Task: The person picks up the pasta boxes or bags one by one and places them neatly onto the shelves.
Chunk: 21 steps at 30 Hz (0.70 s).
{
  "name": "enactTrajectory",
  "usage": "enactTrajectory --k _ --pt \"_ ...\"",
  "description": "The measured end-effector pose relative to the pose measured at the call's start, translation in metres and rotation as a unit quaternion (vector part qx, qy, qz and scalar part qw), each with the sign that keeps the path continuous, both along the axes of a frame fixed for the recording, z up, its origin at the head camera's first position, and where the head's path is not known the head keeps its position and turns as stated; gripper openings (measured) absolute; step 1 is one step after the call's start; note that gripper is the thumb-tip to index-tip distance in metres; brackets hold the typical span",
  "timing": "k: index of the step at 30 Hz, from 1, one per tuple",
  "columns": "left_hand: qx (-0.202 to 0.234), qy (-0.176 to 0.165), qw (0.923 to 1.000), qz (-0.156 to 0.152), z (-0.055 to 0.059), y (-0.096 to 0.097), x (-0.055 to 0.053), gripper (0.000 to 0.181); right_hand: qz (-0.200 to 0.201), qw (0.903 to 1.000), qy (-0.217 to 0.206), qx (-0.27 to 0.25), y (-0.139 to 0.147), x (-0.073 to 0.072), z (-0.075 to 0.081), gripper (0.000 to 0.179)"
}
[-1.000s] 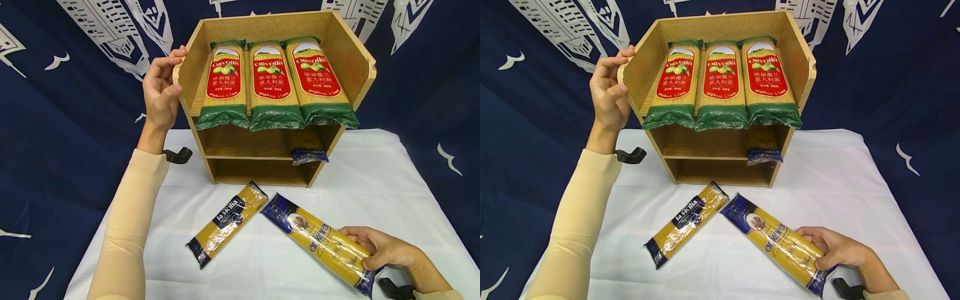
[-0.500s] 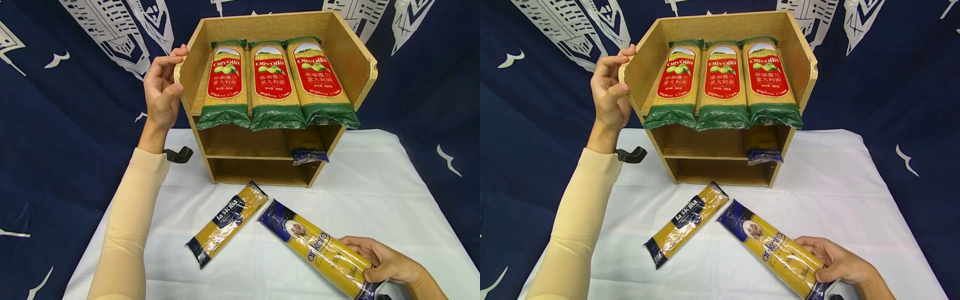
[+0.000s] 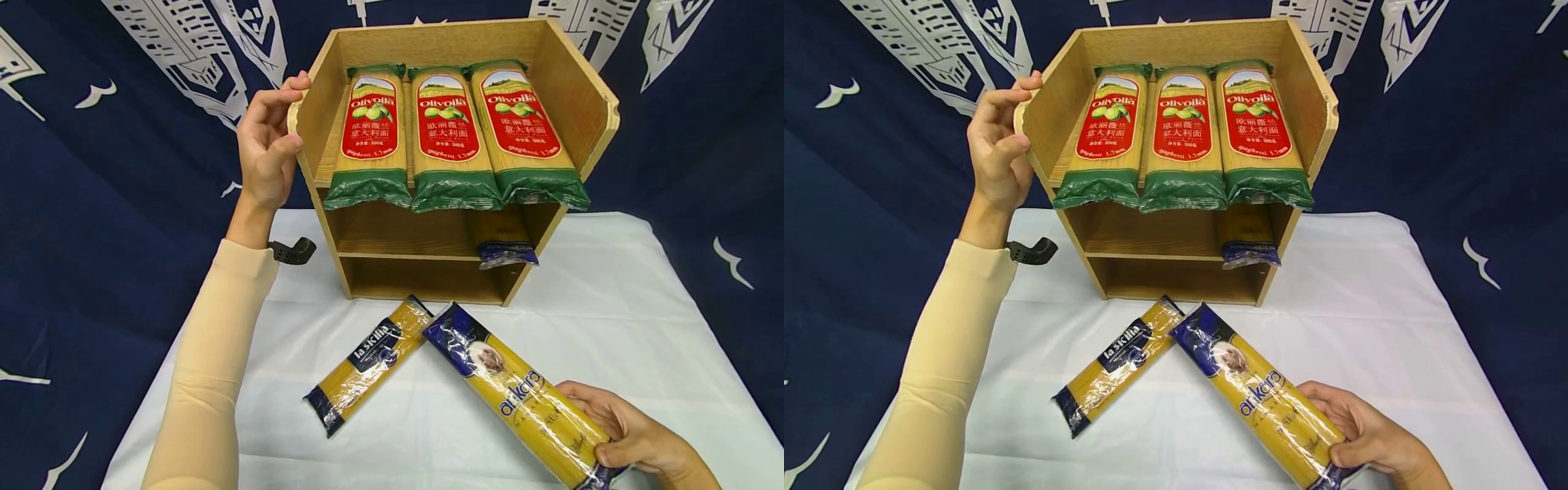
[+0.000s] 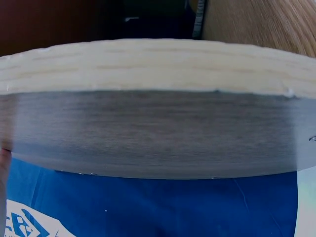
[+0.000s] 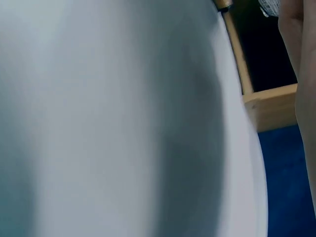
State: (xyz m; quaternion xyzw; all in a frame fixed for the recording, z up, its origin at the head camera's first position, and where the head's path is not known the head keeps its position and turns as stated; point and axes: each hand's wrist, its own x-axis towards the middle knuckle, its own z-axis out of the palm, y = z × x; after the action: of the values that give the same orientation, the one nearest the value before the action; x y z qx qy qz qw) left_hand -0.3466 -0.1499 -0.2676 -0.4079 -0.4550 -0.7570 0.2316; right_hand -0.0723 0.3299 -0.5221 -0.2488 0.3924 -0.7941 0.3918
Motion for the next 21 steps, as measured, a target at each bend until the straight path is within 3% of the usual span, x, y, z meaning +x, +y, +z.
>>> enactTrajectory --k 11,21 --pt "-0.001 -0.003 1.0000 0.001 0.000 0.000 0.000 0.051 -0.019 0.9984 0.051 0.016 -0.016 0.001 0.030 0.067" --pt "-0.007 0.002 1.0000 0.004 0.000 -0.001 0.000 0.052 -0.049 0.9954 0.075 -0.034 -0.030 -0.004 0.050 0.068"
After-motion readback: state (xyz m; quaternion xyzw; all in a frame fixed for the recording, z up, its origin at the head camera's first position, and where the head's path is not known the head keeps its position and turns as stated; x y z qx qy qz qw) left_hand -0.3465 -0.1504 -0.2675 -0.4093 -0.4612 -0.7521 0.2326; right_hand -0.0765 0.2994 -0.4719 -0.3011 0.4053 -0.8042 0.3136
